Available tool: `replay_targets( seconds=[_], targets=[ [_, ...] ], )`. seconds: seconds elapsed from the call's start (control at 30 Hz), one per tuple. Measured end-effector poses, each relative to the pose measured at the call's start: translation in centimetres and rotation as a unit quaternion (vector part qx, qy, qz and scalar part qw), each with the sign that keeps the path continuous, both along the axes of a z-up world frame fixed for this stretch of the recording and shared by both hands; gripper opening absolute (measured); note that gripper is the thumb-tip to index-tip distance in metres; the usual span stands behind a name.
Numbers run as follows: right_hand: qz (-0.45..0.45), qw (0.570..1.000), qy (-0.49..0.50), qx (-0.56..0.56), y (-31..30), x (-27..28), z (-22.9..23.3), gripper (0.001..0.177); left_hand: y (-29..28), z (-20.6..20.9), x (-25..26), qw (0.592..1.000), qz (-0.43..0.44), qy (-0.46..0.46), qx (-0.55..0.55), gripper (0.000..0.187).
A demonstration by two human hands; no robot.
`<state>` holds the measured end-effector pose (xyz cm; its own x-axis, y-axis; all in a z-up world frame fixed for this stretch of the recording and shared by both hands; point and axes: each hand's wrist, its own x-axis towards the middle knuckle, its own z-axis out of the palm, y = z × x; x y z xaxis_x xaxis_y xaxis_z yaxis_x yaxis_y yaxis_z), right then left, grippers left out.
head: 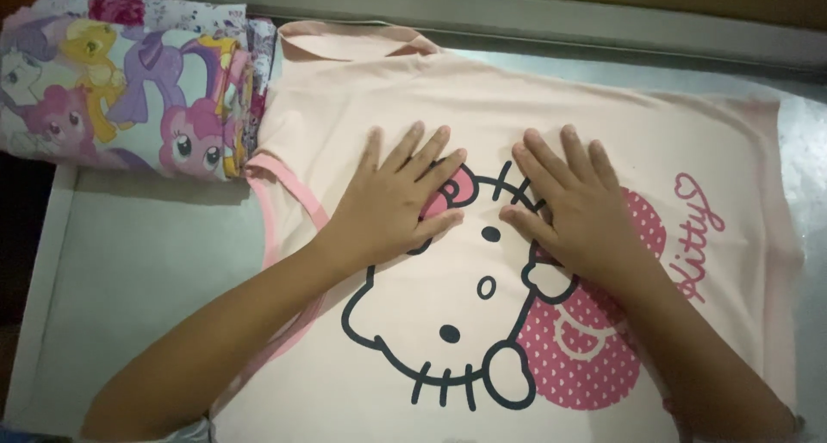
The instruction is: Folding a pink shirt with a cartoon graphic on a flat surface.
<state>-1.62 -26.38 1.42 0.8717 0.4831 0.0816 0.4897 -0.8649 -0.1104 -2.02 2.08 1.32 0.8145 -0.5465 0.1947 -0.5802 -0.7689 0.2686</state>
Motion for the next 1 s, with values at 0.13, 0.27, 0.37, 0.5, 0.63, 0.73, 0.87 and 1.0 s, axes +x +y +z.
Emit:
replay_targets(
  seconds=[0.13, 0.27, 0.37, 0.5, 0.63, 0.73, 0.87, 1.0],
  targets=[
    [-0.015, 1.0, -0.014, 0.0, -0.3, 0.3, 0.7, 0.089, 0.3, 0.3, 0.1, 0.996, 0.084, -0.018, 0.003, 0.085],
    [-0.078, 0.997, 0.019, 0.005, -1.5, 1.2, 2.0, 0.086, 0.8, -0.3, 1.2, 0.994, 0.105, 0.02, 0.011, 0.095],
    [-0.123, 0.991, 0.047, -0.002, -2.9, 1.8, 1.7, 0.077, 1.1, 0.1, 1.2, 0.996, 0.087, -0.001, 0.012, 0.094],
    [-0.153, 0.988, 0.015, -0.015, -6.6, 3.8, 0.7, 0.071, 2.5, 0.5, 2.3, 0.996, 0.079, -0.042, 0.02, 0.069],
    [-0.181, 0.983, 0.011, 0.034, -7.8, 3.6, 1.5, 0.07, 4.1, 0.7, 2.8, 0.994, 0.108, -0.03, -0.015, 0.053],
    [-0.207, 0.976, -0.013, 0.061, -8.9, 3.8, 1.0, 0.069, 3.9, 0.5, 3.1, 0.988, 0.11, -0.105, -0.023, 0.058],
    [-0.217, 0.975, -0.026, 0.026, -9.2, 4.1, 0.0, 0.072, 3.9, -0.1, 3.4, 0.988, 0.124, -0.087, -0.011, 0.067],
    [-0.251, 0.968, 0.032, -0.006, -8.6, 4.0, 1.6, 0.078, 3.8, -0.3, 3.6, 0.989, 0.15, -0.004, 0.009, 0.076]
  ],
)
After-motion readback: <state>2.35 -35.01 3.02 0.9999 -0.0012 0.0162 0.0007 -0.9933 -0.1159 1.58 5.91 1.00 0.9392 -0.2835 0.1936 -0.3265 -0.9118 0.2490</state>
